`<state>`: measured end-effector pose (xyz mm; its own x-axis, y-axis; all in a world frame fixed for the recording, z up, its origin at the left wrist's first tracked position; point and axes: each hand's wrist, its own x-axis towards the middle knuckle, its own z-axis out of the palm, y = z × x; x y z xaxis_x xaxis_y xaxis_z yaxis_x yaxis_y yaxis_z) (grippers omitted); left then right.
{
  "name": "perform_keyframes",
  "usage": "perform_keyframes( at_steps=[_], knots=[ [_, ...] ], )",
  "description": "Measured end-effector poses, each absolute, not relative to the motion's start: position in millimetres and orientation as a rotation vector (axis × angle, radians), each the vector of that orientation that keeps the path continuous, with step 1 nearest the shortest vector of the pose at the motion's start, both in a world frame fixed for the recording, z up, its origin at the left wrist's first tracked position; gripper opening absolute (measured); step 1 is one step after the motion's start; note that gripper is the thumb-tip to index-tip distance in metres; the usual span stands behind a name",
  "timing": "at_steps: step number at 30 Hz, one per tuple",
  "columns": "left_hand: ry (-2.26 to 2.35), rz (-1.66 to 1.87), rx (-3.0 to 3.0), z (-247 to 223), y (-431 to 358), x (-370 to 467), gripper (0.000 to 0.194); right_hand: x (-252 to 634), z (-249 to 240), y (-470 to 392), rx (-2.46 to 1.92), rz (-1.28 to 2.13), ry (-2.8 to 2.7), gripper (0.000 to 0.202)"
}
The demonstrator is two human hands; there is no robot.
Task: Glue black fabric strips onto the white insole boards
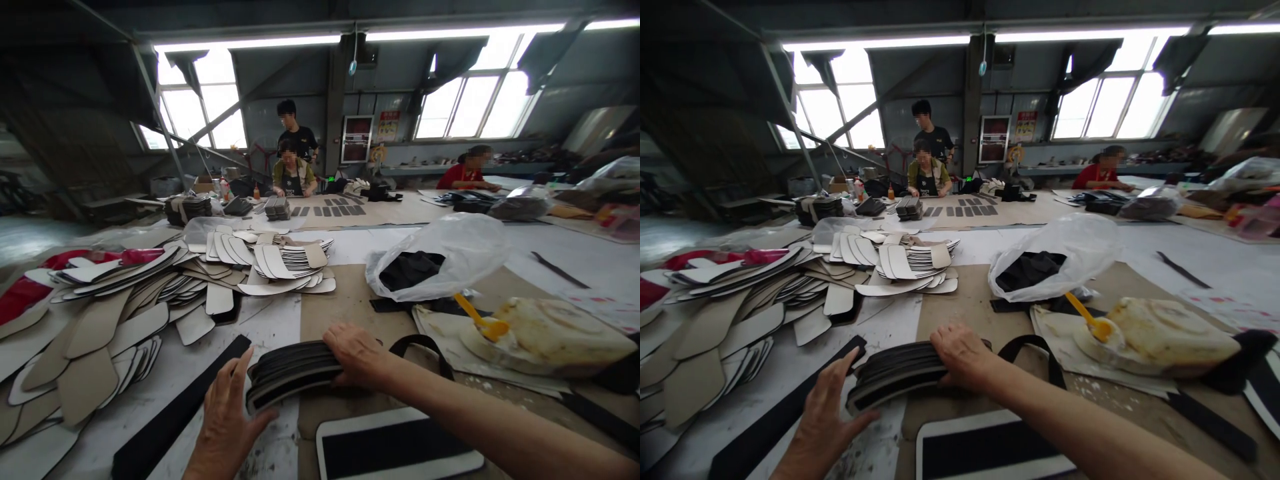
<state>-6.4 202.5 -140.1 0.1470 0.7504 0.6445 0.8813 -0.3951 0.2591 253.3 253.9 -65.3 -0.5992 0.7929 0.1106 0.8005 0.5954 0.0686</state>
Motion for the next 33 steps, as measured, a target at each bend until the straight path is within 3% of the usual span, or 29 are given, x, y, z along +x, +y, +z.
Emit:
perform_keyframes(
  at_steps=[3, 9, 13, 14, 17, 19, 25, 33],
  knots=[
    [-1.557, -0.822, -2.184, -120.6, 196.8, 3.7, 0.107, 253.4, -77.0, 256.5, -1.336, -0.215, -2.751, 0.062],
    [-1.797, -0.24, -2.553, -82.1, 221.5, 57.7, 0.101, 253.6, -73.1, 250.6, -1.345, -0.243, -2.747, 0.07],
    [-1.772, -0.192, -2.628, -85.6, 238.3, 69.7, 0.081, 282.1, -63.1, 230.1, -1.35, -0.193, -2.612, 0.091],
    [-1.766, -0.194, -2.632, -87.4, 239.8, 69.6, 0.079, 294.5, -62.3, 220.9, -1.357, -0.185, -2.501, 0.085],
    [-1.757, -0.145, -2.645, -91.0, 241.7, 68.5, 0.078, 332.7, -68.1, 186.8, -1.413, -0.153, -2.128, 0.042],
    [-1.769, -0.078, -2.633, -92.1, 243.2, 69.3, 0.08, 350.7, -78.2, 165.0, -1.447, -0.136, -2.004, 0.028],
    [-1.757, 0.043, -2.566, -95.3, 247.6, 76.0, 0.079, 353.6, -111.9, 142.4, -1.444, -0.06, -1.94, 0.023],
    [-1.752, 0.096, -2.557, -105.0, 251.3, 70.6, 0.073, 338.2, -129.7, 154.6, -1.391, -0.028, -1.929, 0.036]
  ],
)
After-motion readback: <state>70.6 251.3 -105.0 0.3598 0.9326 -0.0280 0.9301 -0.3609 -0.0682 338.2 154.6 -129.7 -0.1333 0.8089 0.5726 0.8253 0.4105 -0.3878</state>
